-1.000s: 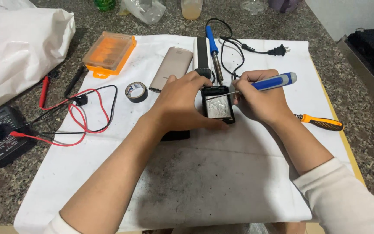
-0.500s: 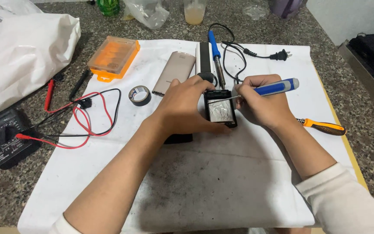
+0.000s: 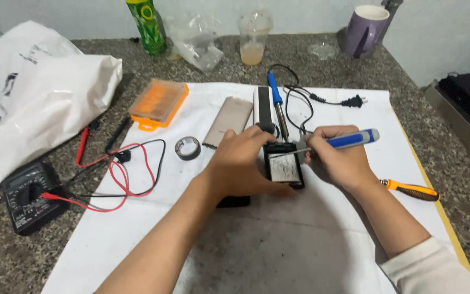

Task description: Using a screwdriver to pry and scrape internal components of a disassembled mobile phone on a repair bench.

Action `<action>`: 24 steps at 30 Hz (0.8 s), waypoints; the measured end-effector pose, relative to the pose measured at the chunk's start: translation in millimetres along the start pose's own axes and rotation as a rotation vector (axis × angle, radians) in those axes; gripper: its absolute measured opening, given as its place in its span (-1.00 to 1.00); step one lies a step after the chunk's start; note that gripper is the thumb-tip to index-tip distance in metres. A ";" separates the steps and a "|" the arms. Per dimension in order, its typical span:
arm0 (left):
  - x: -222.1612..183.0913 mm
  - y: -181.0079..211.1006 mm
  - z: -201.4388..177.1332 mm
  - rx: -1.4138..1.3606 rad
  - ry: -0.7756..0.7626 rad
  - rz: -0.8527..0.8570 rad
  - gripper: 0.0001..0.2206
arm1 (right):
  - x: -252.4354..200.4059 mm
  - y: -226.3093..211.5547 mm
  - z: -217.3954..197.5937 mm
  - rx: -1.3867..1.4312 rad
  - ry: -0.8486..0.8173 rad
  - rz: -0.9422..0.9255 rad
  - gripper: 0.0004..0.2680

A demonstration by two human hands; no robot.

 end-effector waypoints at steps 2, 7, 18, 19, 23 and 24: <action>-3.3 -4.2 8.3 -0.010 0.106 0.062 -0.13 | 1.0 -1.4 3.3 0.020 0.009 0.002 -0.82; -7.3 -2.7 7.0 -0.068 0.212 0.119 -0.17 | 5.0 4.7 2.9 0.021 0.011 -0.001 -0.82; -4.3 5.9 1.0 -0.026 0.101 0.014 -0.14 | 22.7 47.9 -3.8 -0.085 0.260 -0.175 -0.78; -2.8 7.0 -0.7 -0.024 0.103 0.011 -0.14 | 31.4 65.1 -6.3 -0.083 0.258 -0.177 -0.78; -4.3 5.9 1.5 -0.010 0.036 -0.036 -0.11 | 38.3 74.5 -6.6 0.115 0.277 -0.132 -0.78; -3.5 5.8 2.8 -0.016 0.048 -0.038 -0.09 | 34.5 61.6 -7.8 0.249 0.296 -0.100 -0.78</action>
Point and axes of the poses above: each hand's wrist, its own x-axis towards the middle knuckle, its own z-axis out of the palm, y = z × x, the point moved 2 cm from there along x, towards the middle knuckle, and after that the axes turned 3 degrees about -x, right-handed, at the moved point
